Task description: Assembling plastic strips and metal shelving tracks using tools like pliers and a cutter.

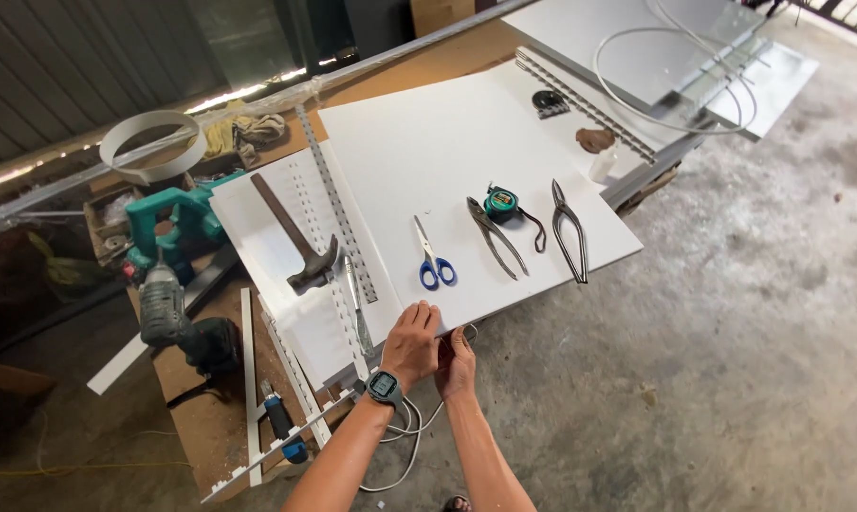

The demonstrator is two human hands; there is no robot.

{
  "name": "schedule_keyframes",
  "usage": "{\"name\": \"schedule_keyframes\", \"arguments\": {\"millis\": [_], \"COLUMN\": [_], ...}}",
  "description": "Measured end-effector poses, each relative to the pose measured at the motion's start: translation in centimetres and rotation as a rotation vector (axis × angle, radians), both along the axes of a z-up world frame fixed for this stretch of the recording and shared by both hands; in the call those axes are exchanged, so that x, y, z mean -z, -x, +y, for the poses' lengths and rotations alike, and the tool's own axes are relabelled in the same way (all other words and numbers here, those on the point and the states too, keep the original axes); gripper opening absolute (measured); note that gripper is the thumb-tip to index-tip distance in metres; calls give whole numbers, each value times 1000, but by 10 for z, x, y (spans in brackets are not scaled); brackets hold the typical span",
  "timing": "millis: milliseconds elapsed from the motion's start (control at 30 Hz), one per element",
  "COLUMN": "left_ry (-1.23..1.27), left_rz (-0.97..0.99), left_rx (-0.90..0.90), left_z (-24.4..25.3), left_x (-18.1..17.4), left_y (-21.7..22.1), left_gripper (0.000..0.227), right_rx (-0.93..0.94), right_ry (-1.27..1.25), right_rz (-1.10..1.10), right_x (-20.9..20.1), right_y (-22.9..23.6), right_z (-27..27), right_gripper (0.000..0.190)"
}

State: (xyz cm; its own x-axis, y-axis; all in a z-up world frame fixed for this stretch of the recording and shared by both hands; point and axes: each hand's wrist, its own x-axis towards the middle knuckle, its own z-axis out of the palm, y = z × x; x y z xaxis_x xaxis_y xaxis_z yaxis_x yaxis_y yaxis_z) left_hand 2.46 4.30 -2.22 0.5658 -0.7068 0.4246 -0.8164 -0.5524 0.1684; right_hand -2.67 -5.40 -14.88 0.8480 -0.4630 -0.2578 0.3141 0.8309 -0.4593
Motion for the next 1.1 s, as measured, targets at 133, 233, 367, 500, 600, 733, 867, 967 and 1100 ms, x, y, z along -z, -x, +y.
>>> {"name": "schedule_keyframes", "arguments": {"millis": [133, 233, 367, 500, 600, 733, 867, 967, 1100], "left_ry": [59, 50, 9, -33, -59, -95, -54, -30, -8], "left_rz": [81, 127, 152, 147, 93, 106, 89, 104, 138], "left_rx": [22, 29, 40, 7, -13, -23, -35, -50, -98], "left_z": [5, 8, 11, 11, 8, 4, 2, 5, 10], "left_x": [-3, -5, -4, -16, -3, 1, 5, 2, -4], "left_y": [-2, -2, -7, -2, -2, -2, 2, 5, 12], "left_gripper": [59, 61, 63, 63, 64, 62, 61, 58, 60], "right_rx": [-14, 7, -44, 5, 41, 69, 69, 3, -143], "right_ry": [-131, -138, 121, 306, 153, 227, 318, 338, 562], "right_rz": [20, -40, 13, 116, 103, 320, 347, 345, 533], "right_x": [-36, 0, 42, -42, -57, -38, -30, -25, -46], "right_y": [-5, 0, 10, 21, 1, -24, -23, -17, 2], "right_z": [16, 16, -7, -52, -114, -166, -172, -176, -169], "right_gripper": [44, 47, 35, 36, 47, 45, 42, 39, 43]}}
